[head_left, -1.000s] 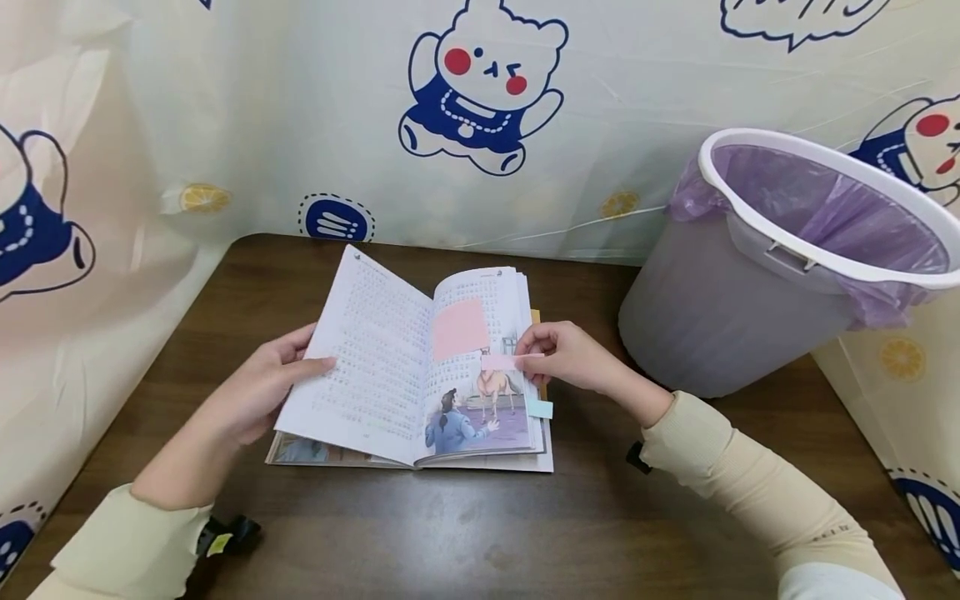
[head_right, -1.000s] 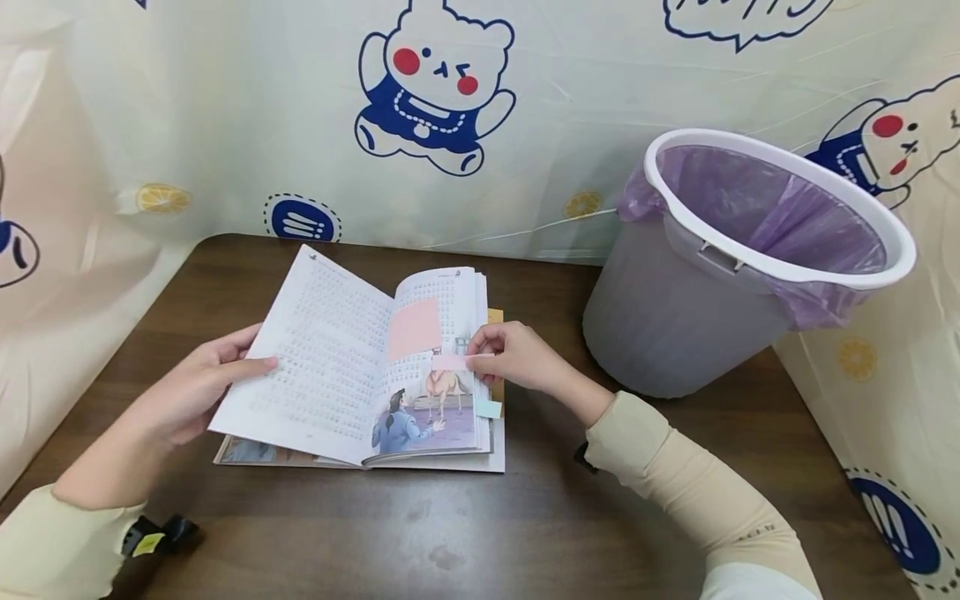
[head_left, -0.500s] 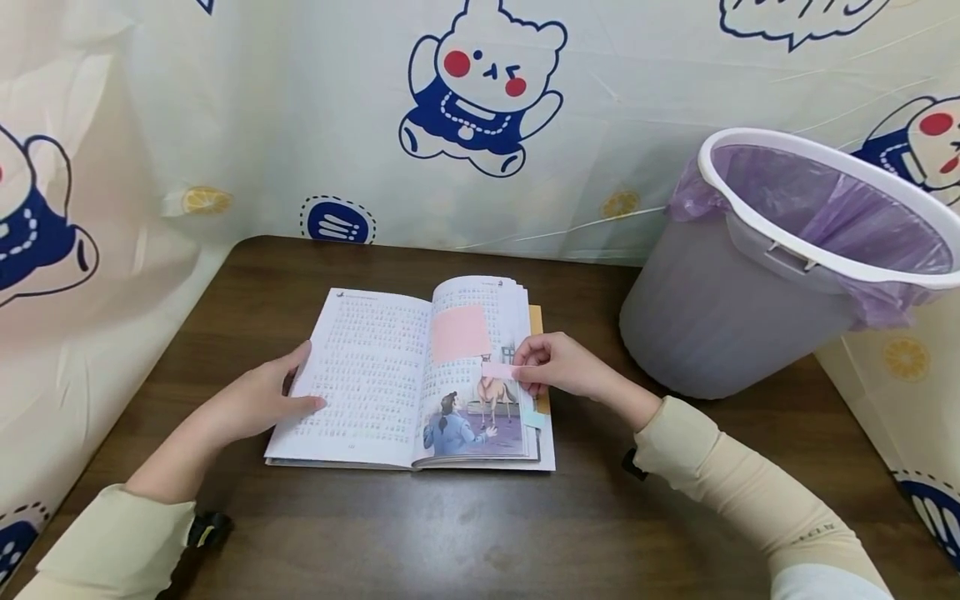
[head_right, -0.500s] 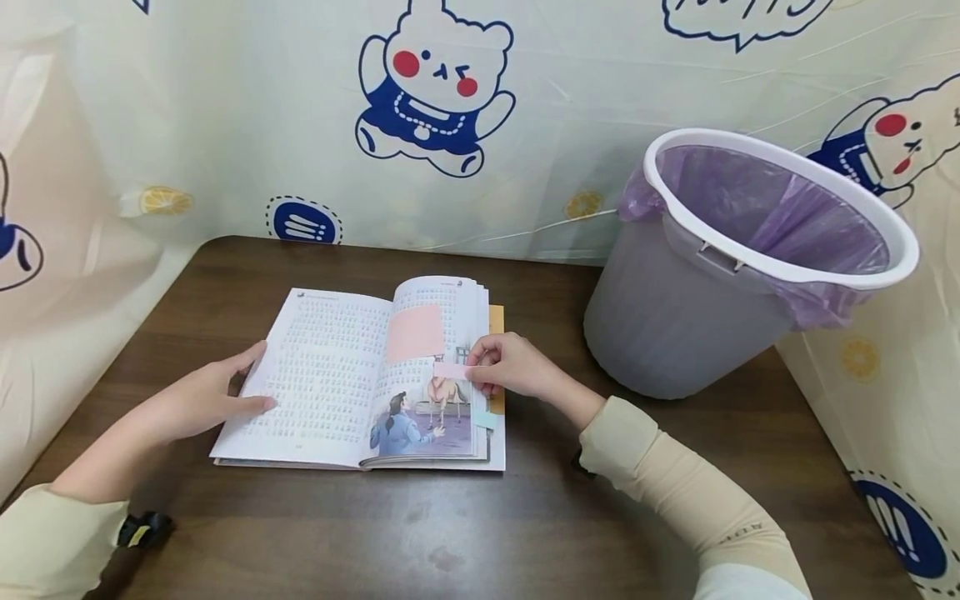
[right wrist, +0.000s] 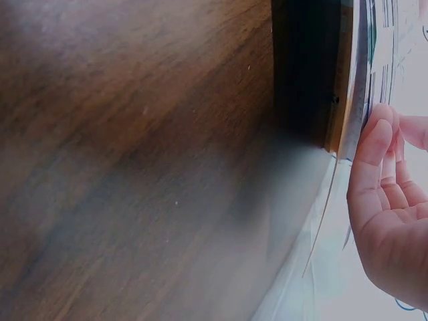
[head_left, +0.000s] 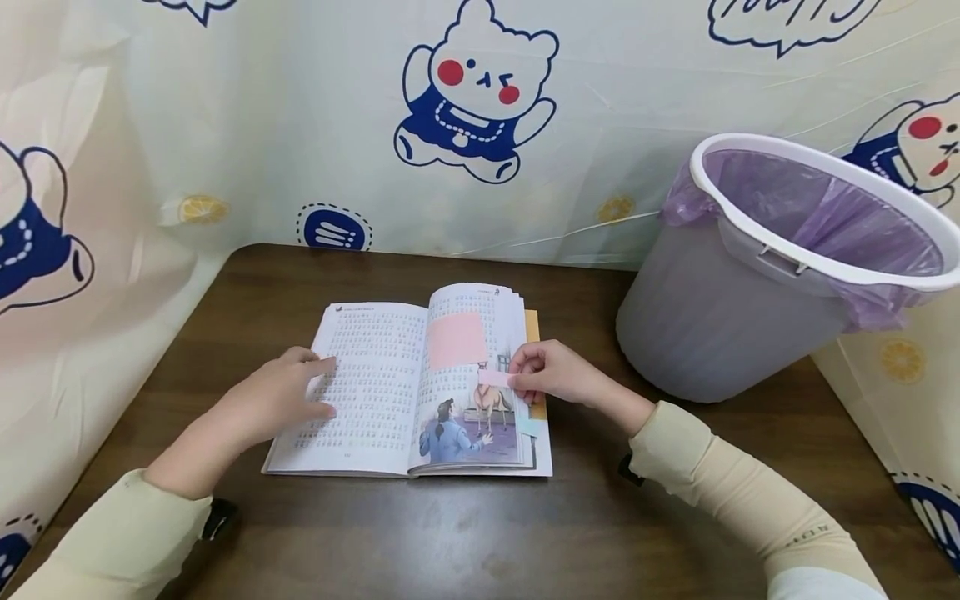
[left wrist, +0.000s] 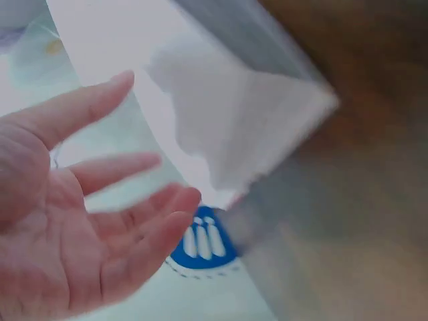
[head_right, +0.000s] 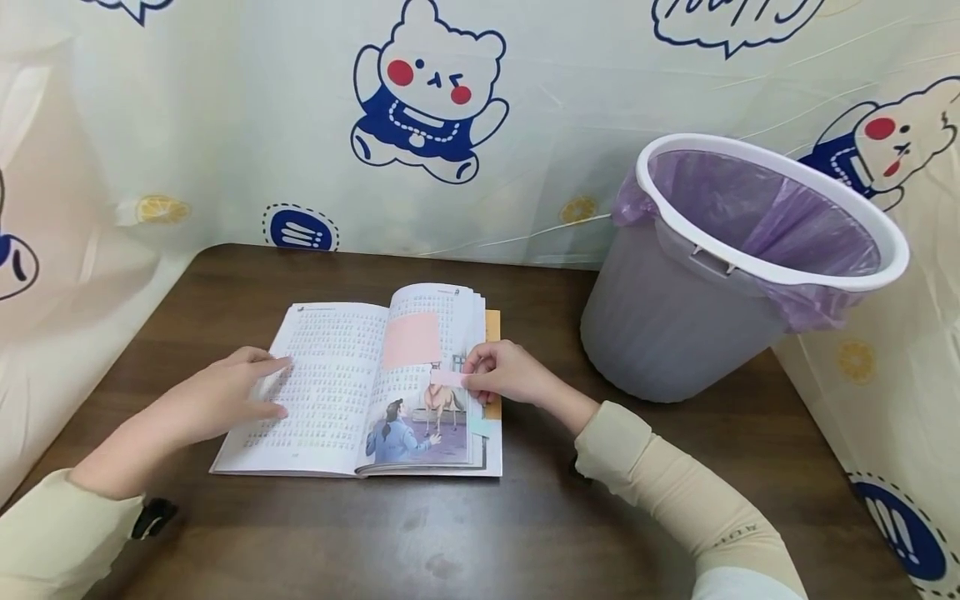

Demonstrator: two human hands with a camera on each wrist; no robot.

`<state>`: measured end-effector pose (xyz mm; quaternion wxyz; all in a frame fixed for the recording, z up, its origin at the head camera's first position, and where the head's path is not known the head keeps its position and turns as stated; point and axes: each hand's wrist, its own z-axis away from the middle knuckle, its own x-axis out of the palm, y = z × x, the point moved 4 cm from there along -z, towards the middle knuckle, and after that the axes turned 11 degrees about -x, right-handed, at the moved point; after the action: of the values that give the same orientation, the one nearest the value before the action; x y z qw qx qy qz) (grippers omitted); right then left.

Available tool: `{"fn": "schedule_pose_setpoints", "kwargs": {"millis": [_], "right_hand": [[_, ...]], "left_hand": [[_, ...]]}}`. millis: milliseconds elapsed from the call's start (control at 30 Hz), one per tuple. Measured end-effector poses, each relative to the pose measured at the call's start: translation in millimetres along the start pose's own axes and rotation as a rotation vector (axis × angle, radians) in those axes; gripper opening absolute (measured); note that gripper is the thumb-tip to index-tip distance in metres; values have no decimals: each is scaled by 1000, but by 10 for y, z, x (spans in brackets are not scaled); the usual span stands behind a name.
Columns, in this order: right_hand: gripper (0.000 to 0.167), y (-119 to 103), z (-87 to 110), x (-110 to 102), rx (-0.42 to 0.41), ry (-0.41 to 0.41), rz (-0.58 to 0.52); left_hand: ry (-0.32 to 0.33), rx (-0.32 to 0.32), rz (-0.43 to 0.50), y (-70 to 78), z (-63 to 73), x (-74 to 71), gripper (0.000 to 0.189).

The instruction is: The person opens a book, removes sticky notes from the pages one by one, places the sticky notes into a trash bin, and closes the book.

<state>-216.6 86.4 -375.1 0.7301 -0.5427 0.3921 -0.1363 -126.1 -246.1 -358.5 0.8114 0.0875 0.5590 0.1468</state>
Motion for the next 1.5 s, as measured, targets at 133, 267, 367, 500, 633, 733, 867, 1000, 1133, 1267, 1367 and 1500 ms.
{"fn": "schedule_pose_setpoints", "kwargs": {"millis": [133,267,367,500,633,733,867,1000,1133,1267,1367,1500], "right_hand": [[6,-8,-4,27,0,-7,-10],[6,-14,-7,39,-10,-17,-13],[7,-17,-7,37,-21,-15,-14],[6,-3,-9,31,-21,-13,-15],[6,34,-4,19,-12,-18,-14],[7,63,7,12,-18,-20,-19],[8,88,25,22,-40,-38,-30],[8,104,44,12,-50,-51,-13],[8,126,63,-17,-57,-45,27],[10,130,93,-51,-60,-29,58],[10,97,122,-84,-55,-4,93],[10,54,162,-125,-54,47,158]], "left_hand": [[6,139,13,298,21,75,65],[59,249,73,540,4,159,58],[91,304,141,662,-30,231,57],[103,346,203,755,-46,315,64],[61,327,196,782,-54,354,75],[15,316,162,776,-63,352,82],[-38,321,136,727,-48,345,85],[-70,340,134,694,-31,362,87],[-60,372,108,711,-39,383,89],[-24,393,67,734,-50,398,89],[0,399,49,737,-45,413,89],[17,394,41,743,-33,424,90]]}}
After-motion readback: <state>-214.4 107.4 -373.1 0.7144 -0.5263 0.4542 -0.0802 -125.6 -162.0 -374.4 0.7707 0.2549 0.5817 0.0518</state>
